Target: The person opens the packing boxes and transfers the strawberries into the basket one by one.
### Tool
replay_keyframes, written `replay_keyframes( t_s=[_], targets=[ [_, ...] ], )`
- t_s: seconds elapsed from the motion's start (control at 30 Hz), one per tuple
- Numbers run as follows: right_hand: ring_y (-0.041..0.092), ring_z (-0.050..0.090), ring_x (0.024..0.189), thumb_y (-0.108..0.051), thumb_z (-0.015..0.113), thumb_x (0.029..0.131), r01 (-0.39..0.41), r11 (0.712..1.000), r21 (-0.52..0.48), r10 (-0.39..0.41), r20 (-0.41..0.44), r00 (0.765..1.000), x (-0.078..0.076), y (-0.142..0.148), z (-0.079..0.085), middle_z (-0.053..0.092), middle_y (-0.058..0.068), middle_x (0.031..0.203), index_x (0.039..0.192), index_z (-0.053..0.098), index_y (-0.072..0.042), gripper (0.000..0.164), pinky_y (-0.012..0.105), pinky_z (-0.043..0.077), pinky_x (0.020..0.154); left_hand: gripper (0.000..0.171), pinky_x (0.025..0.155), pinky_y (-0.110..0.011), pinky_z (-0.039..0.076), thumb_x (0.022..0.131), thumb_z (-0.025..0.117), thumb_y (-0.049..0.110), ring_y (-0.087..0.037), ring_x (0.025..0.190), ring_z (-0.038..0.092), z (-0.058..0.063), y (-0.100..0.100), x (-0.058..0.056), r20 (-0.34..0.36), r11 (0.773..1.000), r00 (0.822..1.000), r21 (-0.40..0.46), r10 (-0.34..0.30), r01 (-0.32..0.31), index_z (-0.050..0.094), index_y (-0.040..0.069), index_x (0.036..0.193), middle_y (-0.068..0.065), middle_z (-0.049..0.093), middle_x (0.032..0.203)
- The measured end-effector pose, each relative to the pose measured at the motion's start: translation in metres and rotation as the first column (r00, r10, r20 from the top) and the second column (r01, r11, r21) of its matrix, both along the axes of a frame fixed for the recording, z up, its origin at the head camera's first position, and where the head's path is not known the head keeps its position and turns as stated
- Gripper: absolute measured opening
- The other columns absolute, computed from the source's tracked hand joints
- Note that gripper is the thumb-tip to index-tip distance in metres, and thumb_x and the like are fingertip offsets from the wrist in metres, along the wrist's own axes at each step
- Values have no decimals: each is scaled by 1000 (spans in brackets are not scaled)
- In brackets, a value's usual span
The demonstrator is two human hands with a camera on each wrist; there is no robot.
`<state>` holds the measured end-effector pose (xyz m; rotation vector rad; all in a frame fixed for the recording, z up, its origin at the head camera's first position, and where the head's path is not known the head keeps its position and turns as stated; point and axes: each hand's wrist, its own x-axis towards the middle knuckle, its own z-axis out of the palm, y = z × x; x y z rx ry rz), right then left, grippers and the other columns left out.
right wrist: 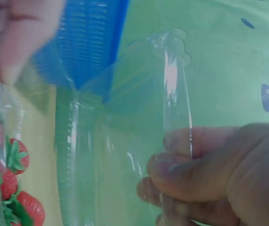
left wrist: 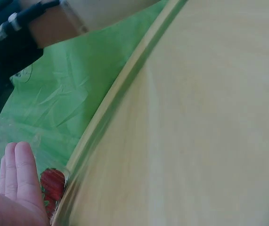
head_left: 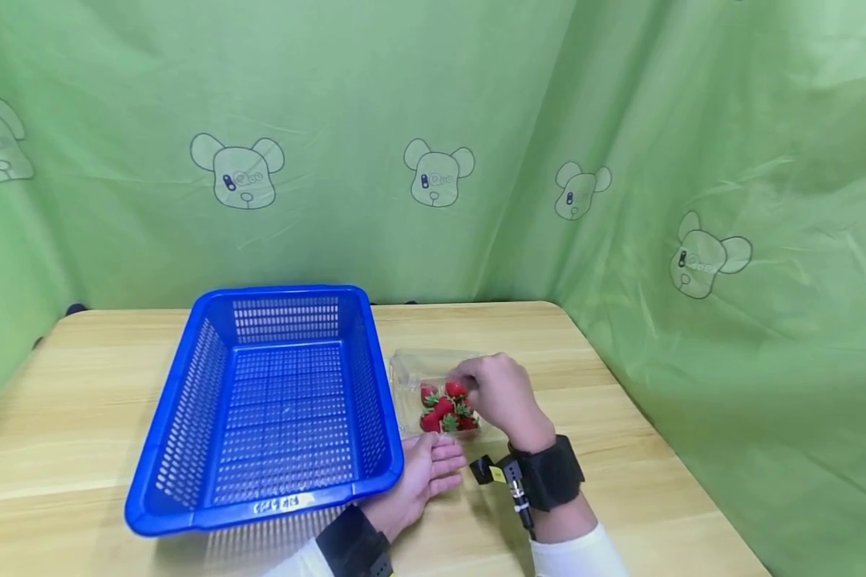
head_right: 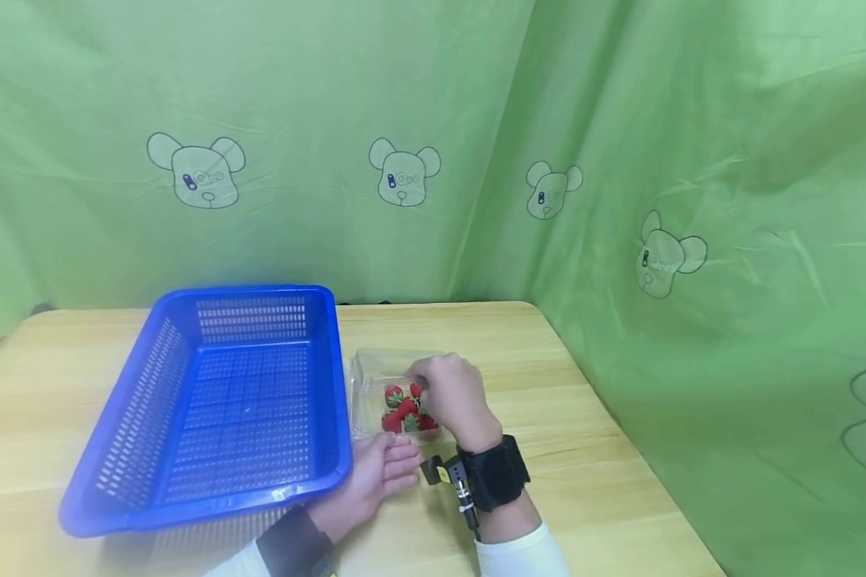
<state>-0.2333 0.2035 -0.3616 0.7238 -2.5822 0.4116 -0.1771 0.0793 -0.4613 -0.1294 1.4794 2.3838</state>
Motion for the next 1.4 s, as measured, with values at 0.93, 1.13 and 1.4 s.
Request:
replay_keyframes(
  t_s=[0.93, 1.13, 1.4],
  targets=[
    [34, 56, 116, -8, 68, 85, 54, 965, -255, -57, -5, 998, -24, 10, -10, 65, 20, 120, 116, 65, -1, 31, 50, 46, 100, 43, 76, -36, 60, 100, 46, 30, -28, 92, 68, 7, -8, 10, 49, 994, 993, -2, -107, 107, 51, -7, 123, -23, 63, 120],
    [35, 59, 110, -12, 69, 86, 89, 959, -268, -71, 76, 995, -26, 18, -12, 67, 20, 117, 116, 65, -1, 33, 50, 50, 96, 30, 68, -34, 62, 94, 56, 16, -27, 82, 69, 17, -5, 26, -4, 982, 993, -150, -119, 117, 56, -5, 115, -15, 69, 103],
    [35, 62, 102, -18, 67, 88, 145, 950, -275, -75, 252, 965, -27, 20, -16, 67, 19, 117, 119, 63, -5, 35, 52, 54, 87, 33, 84, -49, 54, 88, 65, 32, -27, 100, 61, 44, -20, 58, -286, 732, 872, -672, -397, 113, 62, 14, 114, -5, 66, 111]
  ],
)
